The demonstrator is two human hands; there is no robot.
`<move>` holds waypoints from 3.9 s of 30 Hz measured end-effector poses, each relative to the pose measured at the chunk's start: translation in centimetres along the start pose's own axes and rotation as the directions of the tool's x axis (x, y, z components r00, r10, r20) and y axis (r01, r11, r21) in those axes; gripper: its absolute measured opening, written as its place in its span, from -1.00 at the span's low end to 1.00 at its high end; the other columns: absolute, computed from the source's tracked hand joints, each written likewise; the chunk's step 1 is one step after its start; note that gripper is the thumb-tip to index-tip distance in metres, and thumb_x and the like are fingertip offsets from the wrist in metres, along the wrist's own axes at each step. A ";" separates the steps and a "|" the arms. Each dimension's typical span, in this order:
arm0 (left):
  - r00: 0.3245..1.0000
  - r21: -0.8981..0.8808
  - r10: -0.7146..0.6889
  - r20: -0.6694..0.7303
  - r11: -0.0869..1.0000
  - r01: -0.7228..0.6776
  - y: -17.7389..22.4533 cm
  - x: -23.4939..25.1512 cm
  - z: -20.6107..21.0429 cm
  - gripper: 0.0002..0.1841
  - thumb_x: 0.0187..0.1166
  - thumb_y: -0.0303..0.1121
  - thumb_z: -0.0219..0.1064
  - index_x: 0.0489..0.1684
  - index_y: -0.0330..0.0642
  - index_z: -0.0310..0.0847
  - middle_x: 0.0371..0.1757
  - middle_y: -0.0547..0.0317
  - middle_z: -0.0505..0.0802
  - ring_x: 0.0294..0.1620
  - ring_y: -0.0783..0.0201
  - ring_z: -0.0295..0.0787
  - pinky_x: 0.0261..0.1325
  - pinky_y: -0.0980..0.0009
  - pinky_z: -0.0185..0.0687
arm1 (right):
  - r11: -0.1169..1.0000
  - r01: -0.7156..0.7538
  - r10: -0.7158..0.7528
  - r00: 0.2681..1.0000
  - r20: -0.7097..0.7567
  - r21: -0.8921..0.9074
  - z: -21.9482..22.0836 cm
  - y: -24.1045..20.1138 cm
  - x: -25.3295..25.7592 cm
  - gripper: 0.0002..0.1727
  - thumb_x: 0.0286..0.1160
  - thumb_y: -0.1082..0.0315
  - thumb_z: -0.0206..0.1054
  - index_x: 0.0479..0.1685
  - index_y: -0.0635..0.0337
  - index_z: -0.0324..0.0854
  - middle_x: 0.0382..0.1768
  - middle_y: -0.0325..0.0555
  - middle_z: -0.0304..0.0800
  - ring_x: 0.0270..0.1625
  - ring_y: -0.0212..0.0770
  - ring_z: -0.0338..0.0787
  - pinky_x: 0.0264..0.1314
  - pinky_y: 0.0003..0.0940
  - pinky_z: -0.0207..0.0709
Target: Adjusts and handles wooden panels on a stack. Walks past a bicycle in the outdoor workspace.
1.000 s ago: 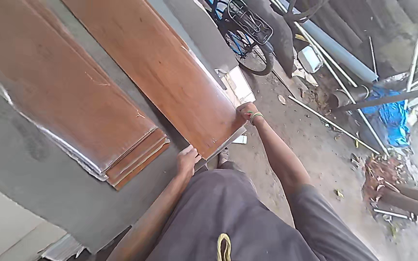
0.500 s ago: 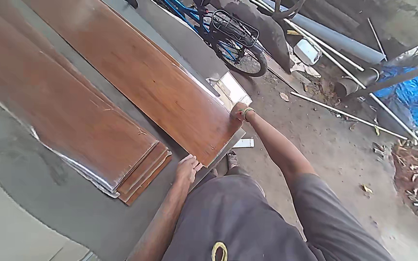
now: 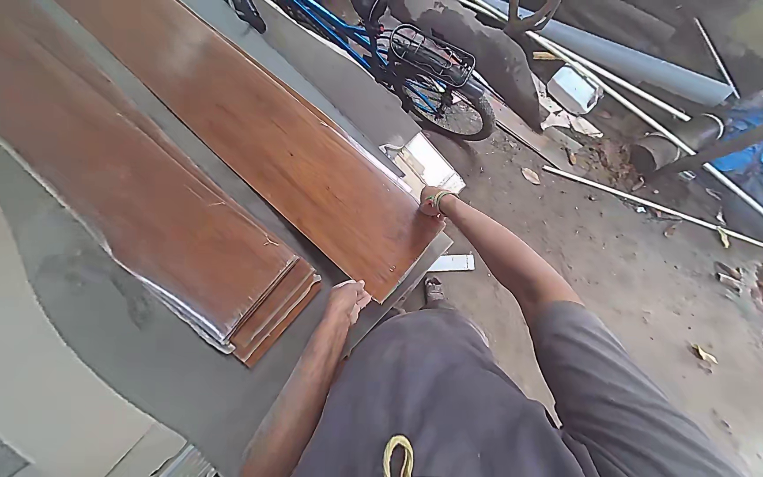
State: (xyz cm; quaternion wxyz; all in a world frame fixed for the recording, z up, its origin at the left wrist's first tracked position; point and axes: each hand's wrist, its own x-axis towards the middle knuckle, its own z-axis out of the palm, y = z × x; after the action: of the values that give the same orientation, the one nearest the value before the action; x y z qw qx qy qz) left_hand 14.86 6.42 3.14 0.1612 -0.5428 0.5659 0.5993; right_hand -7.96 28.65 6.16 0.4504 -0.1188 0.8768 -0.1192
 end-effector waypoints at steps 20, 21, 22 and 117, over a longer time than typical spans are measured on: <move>0.999 -0.087 0.005 -0.047 0.996 -0.009 -1.1 -0.2 -1.3 -0.72 0.63 -0.53 0.27 0.25 -0.38 0.59 0.00 -0.13 0.76 -0.14 0.16 0.74 -0.03 0.28 0.73 | 0.993 0.051 -0.052 0.999 -0.014 -0.110 0.9 -0.3 0.5 -0.65 0.60 0.18 0.36 -0.05 0.36 0.79 0.13 0.28 0.82 0.28 0.23 0.78 0.28 0.31 0.58; 0.999 -0.082 0.012 -0.048 0.996 -0.016 -1.2 -0.3 -1.3 -0.72 0.63 -0.53 0.27 0.26 -0.38 0.59 0.04 -0.14 0.76 -0.11 0.15 0.75 -0.01 0.27 0.73 | 0.993 0.056 -0.057 0.998 -0.012 -0.106 1.0 -0.3 0.4 -0.67 0.59 0.18 0.36 -0.09 0.35 0.79 0.09 0.25 0.83 0.24 0.22 0.80 0.25 0.29 0.60; 0.999 -0.077 0.018 -0.047 0.997 -0.021 -1.2 -0.3 -1.3 -0.72 0.64 -0.53 0.27 0.26 -0.39 0.59 0.06 -0.15 0.76 -0.09 0.14 0.75 0.01 0.27 0.73 | 0.993 0.061 -0.063 0.998 -0.016 -0.103 1.1 -0.2 0.5 -0.68 0.57 0.18 0.38 -0.12 0.34 0.80 0.06 0.24 0.84 0.20 0.21 0.81 0.22 0.29 0.62; -0.016 0.770 0.912 -0.410 0.336 -0.542 17.8 -22.7 -12.4 -0.65 0.74 -0.26 0.26 -0.06 -0.48 0.75 -0.23 0.04 0.86 -0.24 0.69 0.72 -0.01 0.64 0.65 | 0.154 0.933 -0.632 0.345 -0.694 0.324 1.4 -22.9 -18.9 -0.47 0.67 0.28 0.19 0.46 0.56 0.49 0.12 0.34 0.81 0.16 0.17 0.85 0.27 0.07 0.66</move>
State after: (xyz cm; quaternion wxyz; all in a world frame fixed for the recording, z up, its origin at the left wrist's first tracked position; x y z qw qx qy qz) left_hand 14.44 -0.10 33.92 -0.3705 -0.3056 0.8681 0.1255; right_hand 6.23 12.88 26.95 0.1314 -0.3651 0.6255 -0.6768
